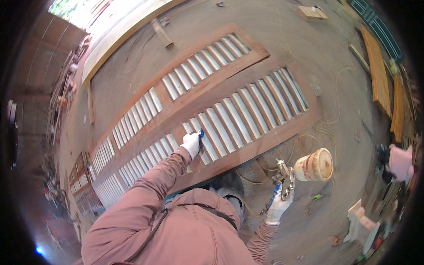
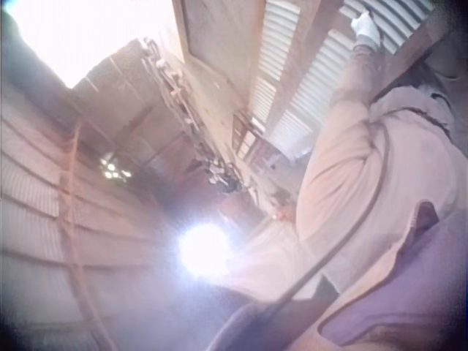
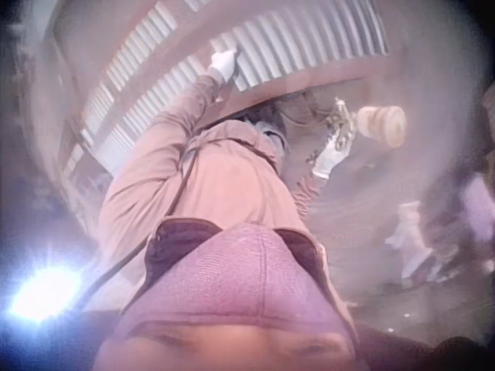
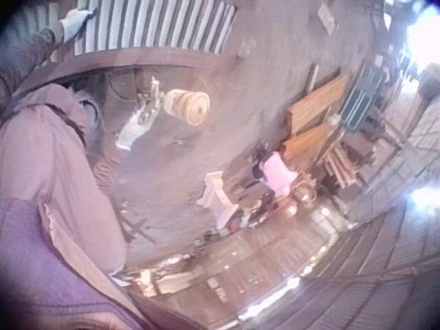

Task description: The person uses a spray gun to apply a reddish-brown finish to wooden louvered panels. They handle the panels by hand, flipping and repositioning them to coat both sides, then stack the finished pieces.

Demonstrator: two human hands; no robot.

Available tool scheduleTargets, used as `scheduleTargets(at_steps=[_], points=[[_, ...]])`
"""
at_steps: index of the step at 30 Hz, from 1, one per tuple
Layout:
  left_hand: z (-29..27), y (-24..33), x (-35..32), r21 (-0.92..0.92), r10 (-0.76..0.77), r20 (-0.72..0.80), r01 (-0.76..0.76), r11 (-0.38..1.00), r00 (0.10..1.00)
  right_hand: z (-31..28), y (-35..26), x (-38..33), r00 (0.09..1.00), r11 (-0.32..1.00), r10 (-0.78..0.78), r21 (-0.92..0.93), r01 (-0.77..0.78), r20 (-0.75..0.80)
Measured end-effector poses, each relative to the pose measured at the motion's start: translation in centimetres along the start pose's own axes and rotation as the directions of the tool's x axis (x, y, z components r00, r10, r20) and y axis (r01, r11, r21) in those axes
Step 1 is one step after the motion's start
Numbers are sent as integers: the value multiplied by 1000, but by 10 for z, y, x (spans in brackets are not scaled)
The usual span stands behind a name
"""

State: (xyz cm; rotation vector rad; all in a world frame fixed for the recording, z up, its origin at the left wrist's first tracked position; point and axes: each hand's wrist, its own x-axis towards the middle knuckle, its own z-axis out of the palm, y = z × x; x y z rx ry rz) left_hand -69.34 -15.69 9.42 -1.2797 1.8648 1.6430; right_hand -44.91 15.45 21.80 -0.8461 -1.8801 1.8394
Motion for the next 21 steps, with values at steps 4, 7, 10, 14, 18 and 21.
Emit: scheduleTargets(at_steps=[4, 7, 10, 14, 18, 21], points=[[3, 16, -2, 157, -26, 23, 22, 987, 999, 35, -18, 21, 995, 997, 8, -83, 1, 104], [-6, 18, 16, 278, -25, 108, -6, 960, 994, 63, -29, 31, 982, 987, -3, -160, 34, 190], [-1, -2, 39, 377, 80, 3, -76, 923, 997, 96, -40, 35, 964, 991, 19, -135, 17, 266], [5, -1, 11, 405, 99, -49, -71, 912, 994, 119, -59, 24, 939, 993, 26, -118, 16, 344], [2, 12, -23, 307, -47, 31, 36, 951, 998, 112, -56, 19, 930, 969, 18, -236, 74, 367], [3, 11, -36, 389, 6, 26, -16, 921, 1000, 109, -52, 16, 956, 969, 53, -245, 20, 290]])
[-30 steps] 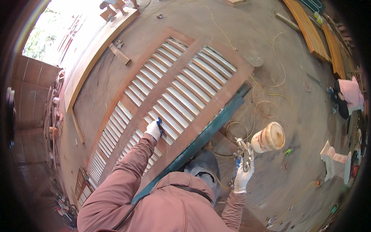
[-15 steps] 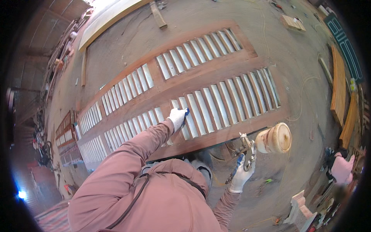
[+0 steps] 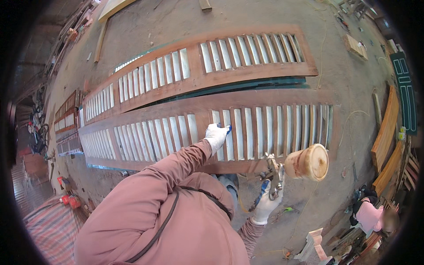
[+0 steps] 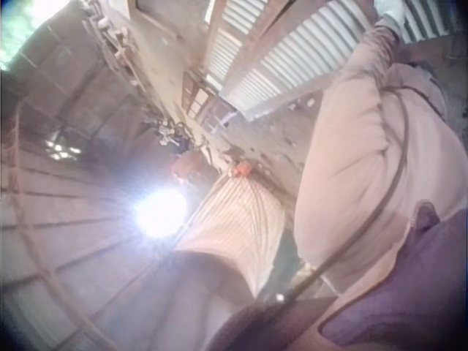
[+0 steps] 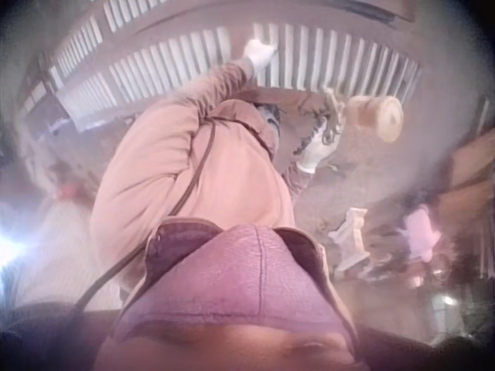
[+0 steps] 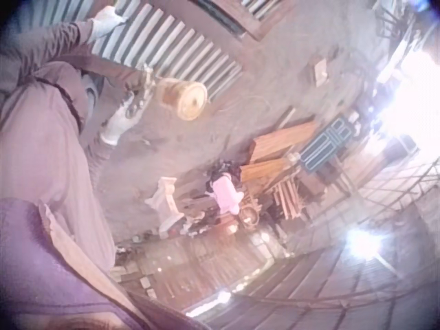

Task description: The person uses a spray gun to apply a reddish-brown finish to wooden louvered panels. They handle the panels by hand, flipping and repositioning them to coat both sides, then stack the finished pieces.

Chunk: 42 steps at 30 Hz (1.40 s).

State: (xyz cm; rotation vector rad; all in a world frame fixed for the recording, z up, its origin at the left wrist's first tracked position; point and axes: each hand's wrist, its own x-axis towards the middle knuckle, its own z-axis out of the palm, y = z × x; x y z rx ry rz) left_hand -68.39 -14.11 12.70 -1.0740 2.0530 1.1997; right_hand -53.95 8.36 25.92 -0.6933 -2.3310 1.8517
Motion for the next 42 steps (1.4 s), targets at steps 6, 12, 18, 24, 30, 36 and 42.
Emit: scheduleTargets(at_steps=[6, 12, 18, 24, 30, 36, 42], points=[[3, -3, 11, 66, 33, 39, -36, 997, 999, -13, 18, 13, 975, 990, -72, -131, 45, -209], [11, 1, -3, -10, 126, -117, -128, 992, 985, -4, -14, 33, 999, 998, -46, 52, 44, 29], [-98, -34, -33, -288, 453, -293, -530, 798, 842, 35, -34, 34, 986, 999, -46, 15, 44, 163], [-314, -236, 24, 145, 247, -816, -229, 963, 523, 98, -72, 15, 914, 988, -152, 76, 133, 377], [-438, -415, 38, -90, -261, -903, 445, 891, 341, 154, -104, -21, 854, 994, -86, -11, 107, 513], [-509, -456, 74, -29, -255, -844, 435, 900, 472, 196, -82, -28, 811, 989, -89, -44, 139, 578], [-510, -467, 98, -75, -216, -799, 263, 962, 562, 247, -107, -73, 786, 990, -78, -45, 134, 614]])
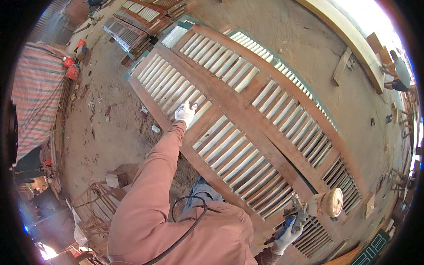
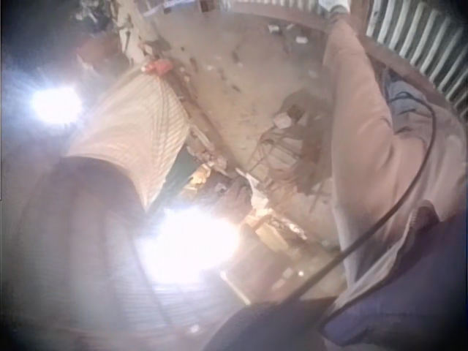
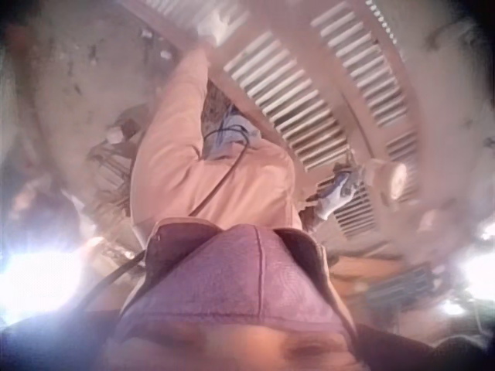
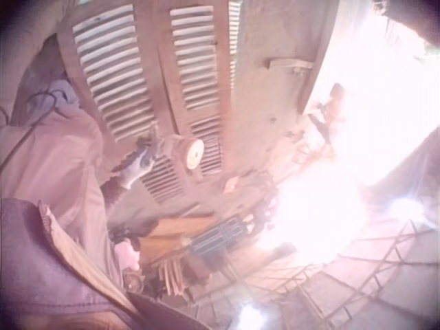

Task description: The person uses a spray gun to apply a reddish-brown finish to wooden louvered panels. They handle the panels by hand, flipping and repositioning them to coat both sides, then stack the finished pieces.

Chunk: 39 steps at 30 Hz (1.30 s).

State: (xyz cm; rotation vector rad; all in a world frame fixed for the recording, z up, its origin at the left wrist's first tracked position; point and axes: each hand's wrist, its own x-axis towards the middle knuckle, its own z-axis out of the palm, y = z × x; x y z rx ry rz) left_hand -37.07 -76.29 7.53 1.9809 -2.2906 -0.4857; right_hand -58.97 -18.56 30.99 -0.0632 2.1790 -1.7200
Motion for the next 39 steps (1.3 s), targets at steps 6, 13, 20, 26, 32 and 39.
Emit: scheduleTargets(at_steps=[6, 13, 20, 26, 32, 39], points=[[-4, -18, 19, -106, -7, 93, 17, 994, 996, 8, -1, 9, 1000, 1000, -1, -9, 1, 6], [-2, -46, -4, -57, -114, 190, 127, 990, 975, 26, -19, 10, 997, 1000, -19, 1, 19, 75], [0, -40, 2, -87, -78, 175, 94, 992, 982, 43, -15, 6, 1000, 1000, 24, 6, -24, 4], [-18, 168, 3, -15, 502, -326, -535, 844, 801, 33, -25, -8, 988, 995, 69, -59, -78, -142], [59, 353, -102, -243, 807, 156, -770, 590, 569, 2, -13, -47, 954, 993, 112, 77, -94, -278], [110, 474, -184, -62, 577, 446, -619, 783, 685, -35, 34, -133, 773, 987, 160, 93, -131, -613]])
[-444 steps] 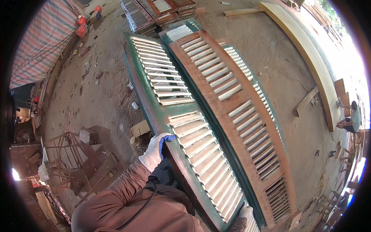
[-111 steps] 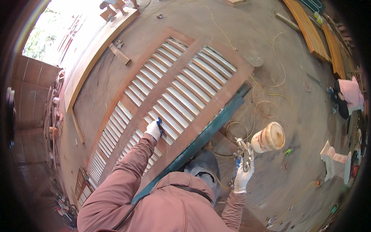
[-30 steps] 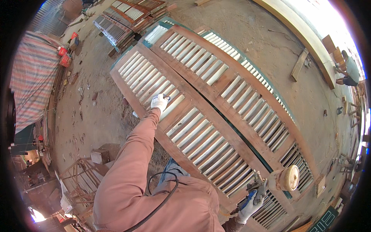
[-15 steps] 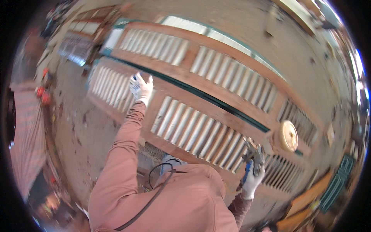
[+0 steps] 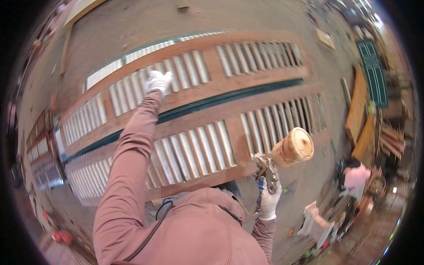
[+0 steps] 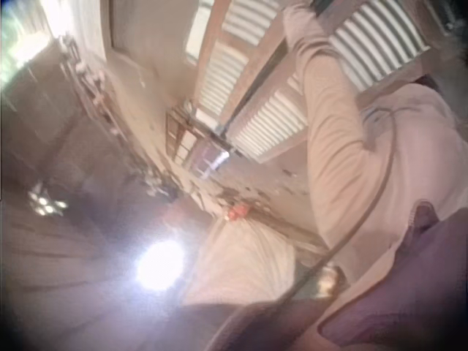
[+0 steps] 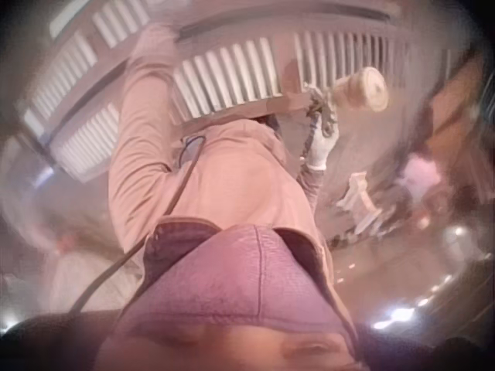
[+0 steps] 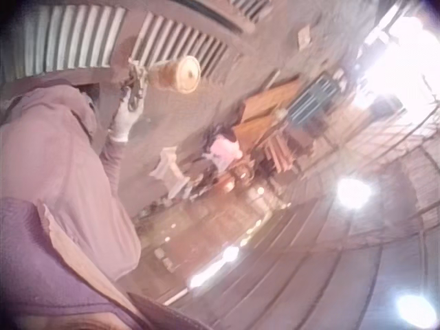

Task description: The person uses a spray gun to apply a reddish-brown finish to wooden louvered panels. They handle the panels by hand, flipping and repositioning them to coat both sides, then stack the finished pieces.

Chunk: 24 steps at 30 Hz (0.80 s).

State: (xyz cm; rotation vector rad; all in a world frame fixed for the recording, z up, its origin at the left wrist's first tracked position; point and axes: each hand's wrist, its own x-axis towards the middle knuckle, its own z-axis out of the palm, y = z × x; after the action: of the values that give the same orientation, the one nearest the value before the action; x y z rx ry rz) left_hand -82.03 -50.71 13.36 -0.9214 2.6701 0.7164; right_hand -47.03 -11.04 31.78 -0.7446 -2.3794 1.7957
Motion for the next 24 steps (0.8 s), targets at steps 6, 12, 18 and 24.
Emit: scheduleTargets(at_steps=[6, 12, 18, 24], points=[[48, -101, 110, -275, -65, 156, 107, 955, 986, -29, 35, 2, 997, 970, 72, 235, -62, -35], [57, -99, 97, -420, -123, -34, 97, 902, 992, -30, 8, 10, 997, 982, 31, 186, -16, -78], [58, -74, 45, -491, -117, 24, 114, 864, 993, -26, -6, 10, 984, 971, 89, 234, -51, -155], [50, -69, 36, -417, -171, 147, 218, 883, 974, -8, -14, 47, 998, 996, 7, -83, -11, -56]])
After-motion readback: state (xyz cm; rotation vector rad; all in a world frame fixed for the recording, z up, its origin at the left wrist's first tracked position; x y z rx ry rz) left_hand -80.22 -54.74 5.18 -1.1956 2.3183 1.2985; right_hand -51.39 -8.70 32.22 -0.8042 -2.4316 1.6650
